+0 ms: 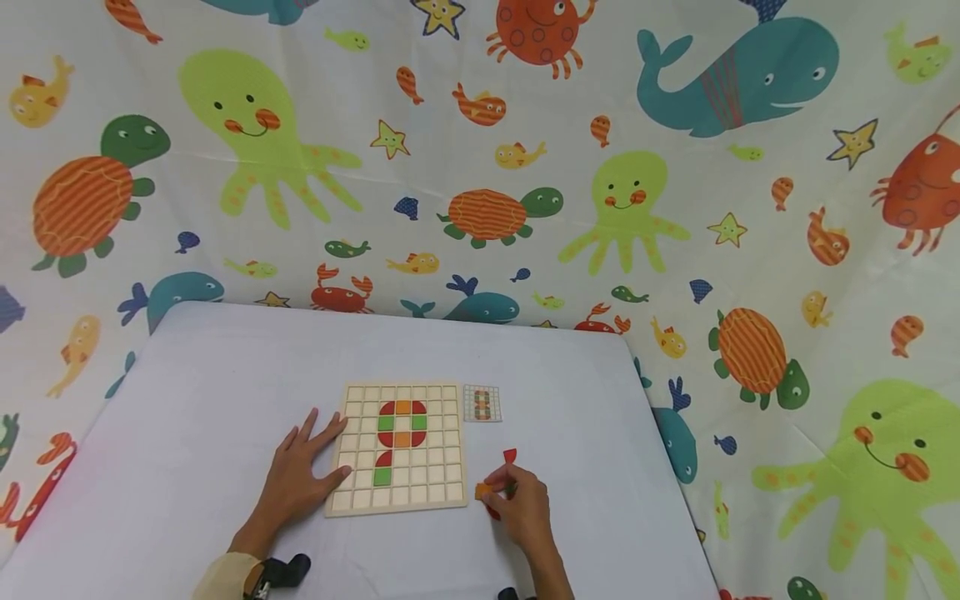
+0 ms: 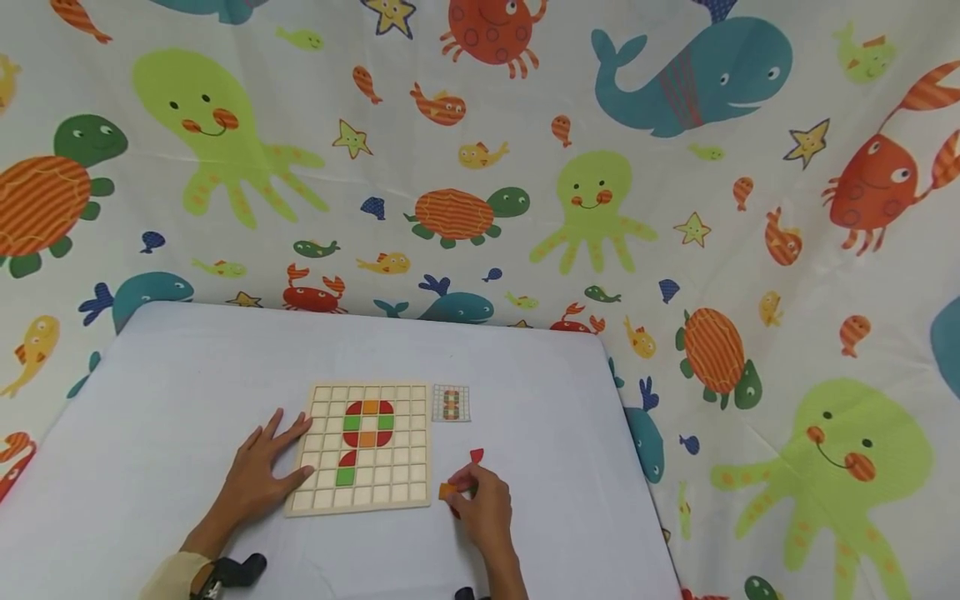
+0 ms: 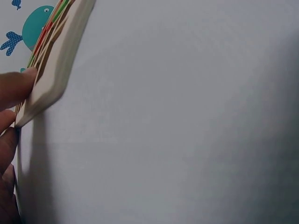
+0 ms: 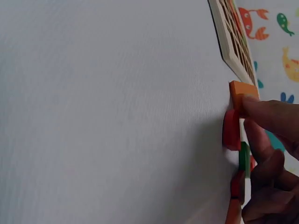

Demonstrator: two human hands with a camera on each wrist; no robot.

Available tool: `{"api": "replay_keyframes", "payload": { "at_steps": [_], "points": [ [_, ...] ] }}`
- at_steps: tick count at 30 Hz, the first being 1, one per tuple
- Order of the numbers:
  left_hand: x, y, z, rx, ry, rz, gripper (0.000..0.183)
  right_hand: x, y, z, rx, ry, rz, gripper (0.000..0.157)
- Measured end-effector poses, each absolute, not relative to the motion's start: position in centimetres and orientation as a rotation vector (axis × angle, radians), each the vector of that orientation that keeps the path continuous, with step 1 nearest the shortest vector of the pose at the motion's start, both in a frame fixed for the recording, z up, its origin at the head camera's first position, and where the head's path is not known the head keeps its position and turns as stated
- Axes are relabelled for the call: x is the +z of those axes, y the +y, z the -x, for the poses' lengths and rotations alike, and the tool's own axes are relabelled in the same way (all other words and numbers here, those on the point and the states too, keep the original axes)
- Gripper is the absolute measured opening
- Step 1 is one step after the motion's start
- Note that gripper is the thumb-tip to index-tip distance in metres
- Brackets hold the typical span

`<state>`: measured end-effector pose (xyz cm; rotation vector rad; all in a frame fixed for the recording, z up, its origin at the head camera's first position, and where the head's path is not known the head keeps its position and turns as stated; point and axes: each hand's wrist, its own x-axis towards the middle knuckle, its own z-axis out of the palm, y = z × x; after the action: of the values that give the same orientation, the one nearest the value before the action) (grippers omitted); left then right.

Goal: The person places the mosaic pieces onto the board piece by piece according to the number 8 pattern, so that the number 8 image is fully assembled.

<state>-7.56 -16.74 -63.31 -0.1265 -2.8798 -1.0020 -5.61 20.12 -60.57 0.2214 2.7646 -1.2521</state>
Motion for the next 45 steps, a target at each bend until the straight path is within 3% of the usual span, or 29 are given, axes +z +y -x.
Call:
{"api": "replay_keyframes", "payload": {
  "at_steps": [20, 32, 45],
  "points": [
    [-63.7, -16.7, 7.0, -1.009, -2.883, 0.124, 0.081, -59.7, 15.8, 7.7, -1.614, 2.59, -0.155, 0.014],
    [-63.5, -16.6, 7.2, -1.013, -2.86, 0.135, 0.08, -59.4, 11.6, 9.2, -1.628, 2.589, -0.065, 0.009],
    [-63.4, -16.8, 7.4, -0.996, -2.884, 0.122, 0.082, -59.6, 7.9, 10.3, -1.424, 2.695, -0.085, 0.016]
  ]
}}
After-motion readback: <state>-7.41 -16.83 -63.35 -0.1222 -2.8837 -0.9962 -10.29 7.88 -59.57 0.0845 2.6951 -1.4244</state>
